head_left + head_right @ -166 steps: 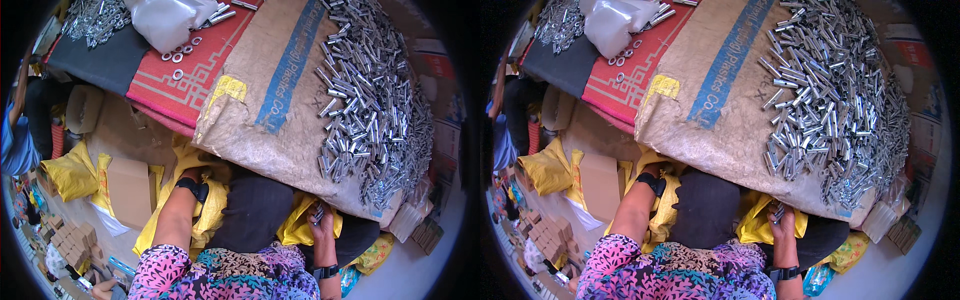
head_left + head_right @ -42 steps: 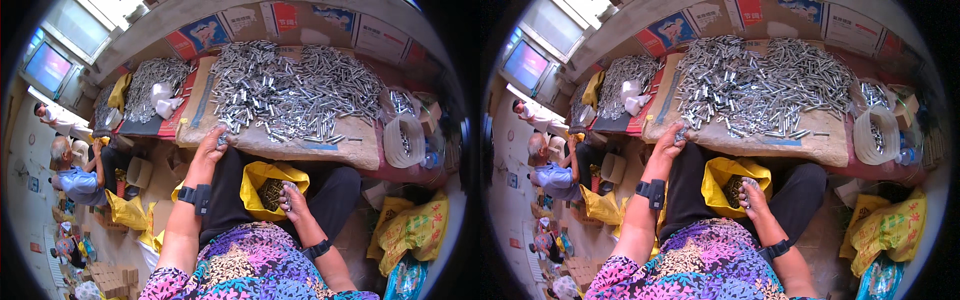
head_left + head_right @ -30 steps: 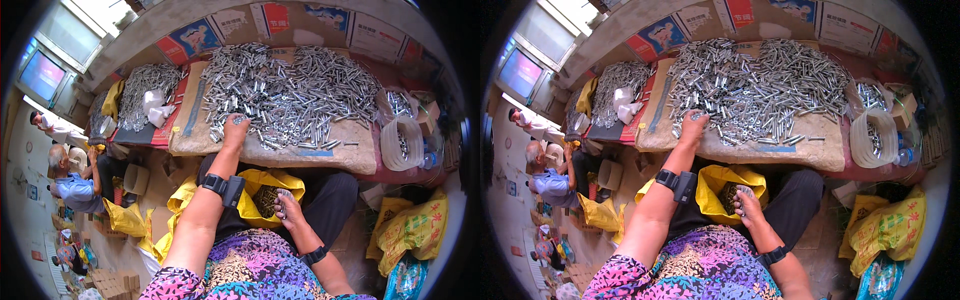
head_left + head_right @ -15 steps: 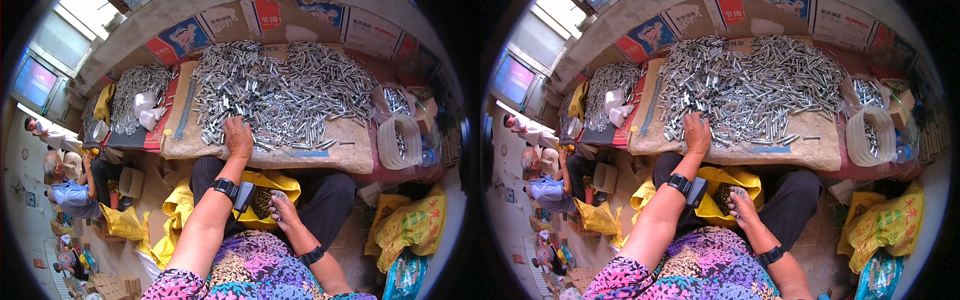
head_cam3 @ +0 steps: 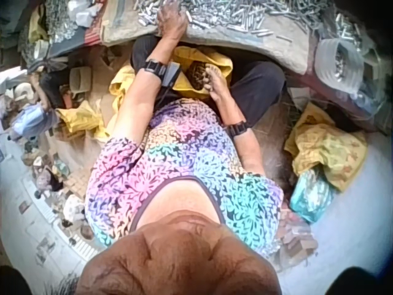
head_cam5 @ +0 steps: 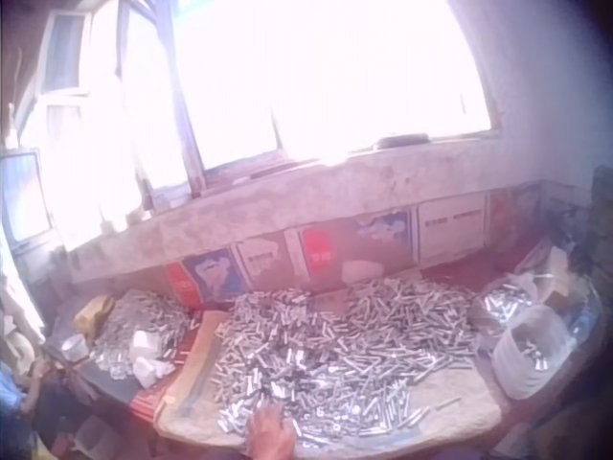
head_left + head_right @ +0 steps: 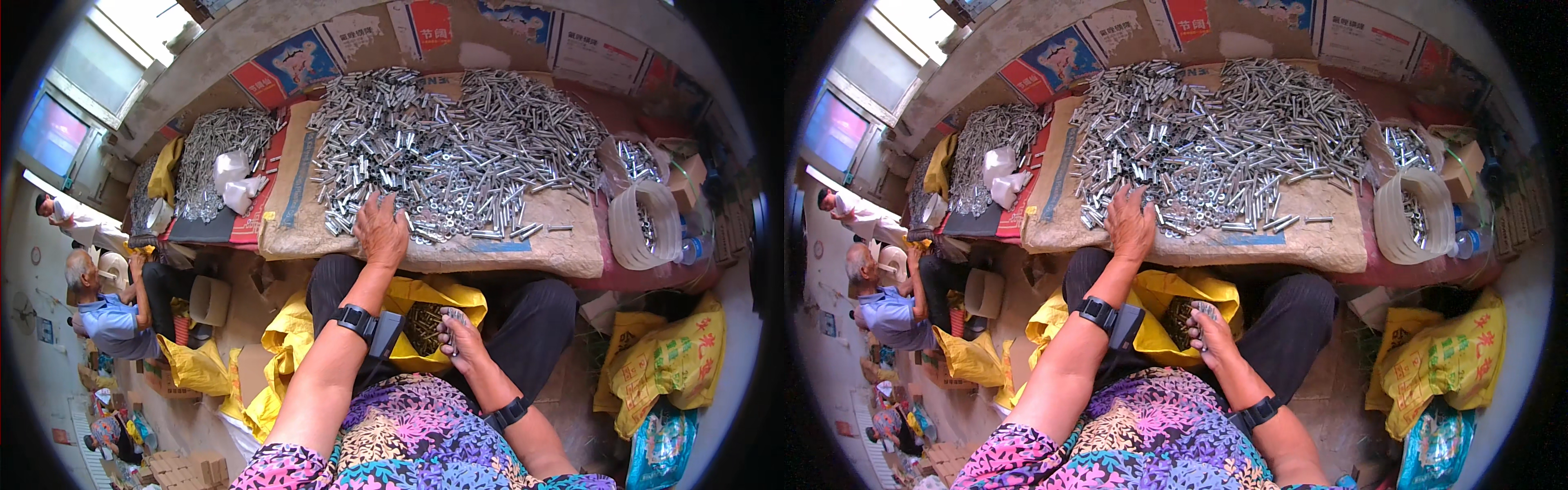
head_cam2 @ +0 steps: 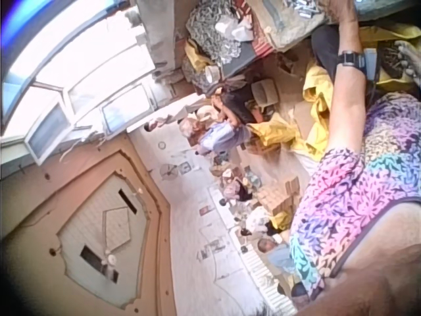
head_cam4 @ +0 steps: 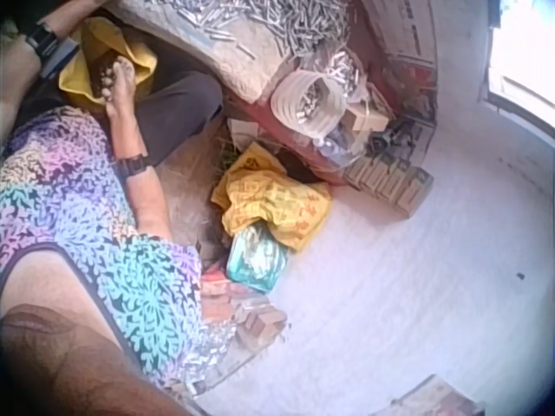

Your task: Assembling washers and nuts onto metal bolts.

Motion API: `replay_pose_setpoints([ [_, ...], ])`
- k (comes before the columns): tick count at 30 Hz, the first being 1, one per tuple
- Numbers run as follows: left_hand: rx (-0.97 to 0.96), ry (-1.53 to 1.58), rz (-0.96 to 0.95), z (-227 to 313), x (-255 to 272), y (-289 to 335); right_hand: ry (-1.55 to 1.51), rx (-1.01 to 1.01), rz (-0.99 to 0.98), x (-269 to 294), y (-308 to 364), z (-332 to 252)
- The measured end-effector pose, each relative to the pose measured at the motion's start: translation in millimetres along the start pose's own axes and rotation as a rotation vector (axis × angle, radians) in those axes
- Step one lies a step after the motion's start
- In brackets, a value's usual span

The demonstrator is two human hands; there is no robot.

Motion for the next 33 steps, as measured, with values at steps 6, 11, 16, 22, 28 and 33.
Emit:
replay_pose_setpoints([
  [6,-0.121,0.046,0.024,-5,6,2,-0.004,-0.007,0.006,-4,2,-1],
  [11,-0.179,0.054,-0.095,-3,3,1,-0.013,0.010,0.023,-3,1,0],
  [16,-0.218,0.130,-0.065,-9,9,1,0.004,0.022,0.037,-1,0,2],
  [22,-0.359,0.288,0.108,-22,41,8,0.007,0.012,-0.007,-15,-2,5],
  [28,-0.298,0.767,0.007,-33,35,33,0.072,0.073,0.047,-32,5,-14],
  [33,-0.074,1.312,-0.252,-53,5,59,0.174,0.147,0.068,-64,-14,-34],
])
Point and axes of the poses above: each hand's wrist, its own y-axis away from the middle knuckle, its own x-axis out of the back of the hand, z = x × y, the point moved 6 cm from there along -y, towards the middle knuckle, and after that the axes turned 10 degrees about -z, right-handed, at the moved point
